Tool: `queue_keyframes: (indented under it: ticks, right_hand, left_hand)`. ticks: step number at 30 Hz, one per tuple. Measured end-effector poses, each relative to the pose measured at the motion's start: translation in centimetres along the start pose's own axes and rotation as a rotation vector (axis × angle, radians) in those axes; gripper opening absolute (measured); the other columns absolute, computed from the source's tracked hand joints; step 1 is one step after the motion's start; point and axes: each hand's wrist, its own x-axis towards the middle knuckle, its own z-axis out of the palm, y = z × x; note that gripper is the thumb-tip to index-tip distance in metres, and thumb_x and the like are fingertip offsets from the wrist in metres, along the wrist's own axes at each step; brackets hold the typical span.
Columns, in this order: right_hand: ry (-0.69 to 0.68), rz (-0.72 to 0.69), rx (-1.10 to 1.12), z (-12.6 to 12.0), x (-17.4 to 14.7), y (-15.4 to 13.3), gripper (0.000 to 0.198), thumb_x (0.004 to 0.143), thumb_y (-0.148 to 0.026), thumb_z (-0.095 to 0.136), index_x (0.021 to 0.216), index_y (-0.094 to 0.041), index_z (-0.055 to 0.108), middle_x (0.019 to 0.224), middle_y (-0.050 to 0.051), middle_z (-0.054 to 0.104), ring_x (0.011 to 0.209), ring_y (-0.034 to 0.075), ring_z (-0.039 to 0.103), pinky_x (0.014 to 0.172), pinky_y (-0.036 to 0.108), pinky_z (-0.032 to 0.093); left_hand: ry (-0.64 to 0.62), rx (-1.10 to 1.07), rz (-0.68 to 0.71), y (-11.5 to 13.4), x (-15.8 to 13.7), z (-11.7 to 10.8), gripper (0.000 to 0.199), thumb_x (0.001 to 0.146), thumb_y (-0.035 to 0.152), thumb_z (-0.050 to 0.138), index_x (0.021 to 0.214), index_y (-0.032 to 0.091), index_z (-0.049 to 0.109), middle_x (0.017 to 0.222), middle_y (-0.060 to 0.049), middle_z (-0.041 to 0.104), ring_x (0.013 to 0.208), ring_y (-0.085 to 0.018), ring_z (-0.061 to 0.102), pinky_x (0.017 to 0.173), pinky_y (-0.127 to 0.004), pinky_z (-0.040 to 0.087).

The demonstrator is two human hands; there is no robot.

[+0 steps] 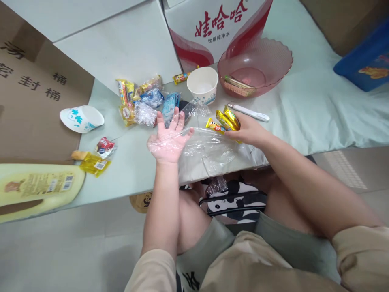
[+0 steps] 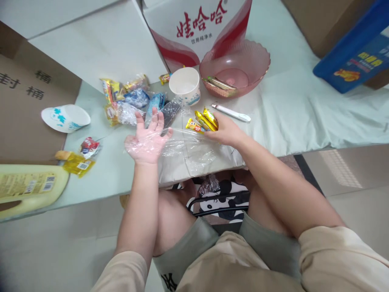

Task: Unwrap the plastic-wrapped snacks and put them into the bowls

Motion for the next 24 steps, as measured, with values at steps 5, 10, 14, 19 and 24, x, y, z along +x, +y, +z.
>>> queue_keyframes:
  ticks: [5,10,14,19,24]
  right_hand:
    - [-0.092,0.089,-0.207,0.4,-0.5,-1.5,0.038,0.072,-0.03,0.065,0.109,-0.022,0.059,0.085,0.006,0.068,0.073,0.025,0.058,0.061,0.033,0.036]
    - [0.048,0.14,-0.221,0.2,-0.6,-1.4,0.038,0.072,-0.034,0.064,0.107,-0.022,0.06,0.085,0.009,0.068,0.073,0.028,0.058,0.06,0.033,0.035]
    - [0.239,0.258,-0.135,-0.5,-0.3,0.1,0.04,0.074,-0.035,0.063,0.111,-0.022,0.06,0.086,0.01,0.067,0.076,0.03,0.06,0.063,0.038,0.042]
    - [0.363,0.205,-0.04,-2.0,-1.3,0.3,0.041,0.077,-0.036,0.064,0.115,-0.023,0.058,0.096,0.008,0.068,0.086,0.029,0.064,0.072,0.044,0.051]
    - [0.394,0.29,-0.068,-7.1,0.0,-2.6,0.034,0.07,-0.03,0.072,0.097,-0.025,0.052,0.094,0.008,0.066,0.081,0.027,0.065,0.065,0.041,0.052]
  left_hand:
    - [0.015,-0.003,-0.026,-0.1,0.0,-0.2,0.04,0.068,0.033,0.064,0.108,0.034,0.068,0.138,-0.009,0.063,0.144,-0.038,0.047,0.097,-0.061,0.053]
    - [0.01,0.015,-0.021,0.0,0.1,-0.5,0.038,0.067,0.032,0.065,0.105,0.035,0.07,0.136,-0.008,0.065,0.143,-0.036,0.048,0.1,-0.059,0.052]
    - [-0.012,-0.038,-0.022,0.0,0.2,-0.9,0.035,0.064,0.03,0.065,0.098,0.033,0.07,0.132,-0.007,0.066,0.144,-0.035,0.048,0.103,-0.059,0.051]
    - [0.019,-0.062,-0.008,-0.1,0.3,-1.0,0.035,0.063,0.03,0.063,0.097,0.032,0.068,0.127,-0.007,0.066,0.141,-0.034,0.05,0.102,-0.057,0.052]
    - [0.024,-0.079,-0.021,0.0,0.4,-0.9,0.035,0.062,0.03,0.061,0.097,0.031,0.067,0.125,-0.007,0.067,0.138,-0.034,0.054,0.101,-0.056,0.053]
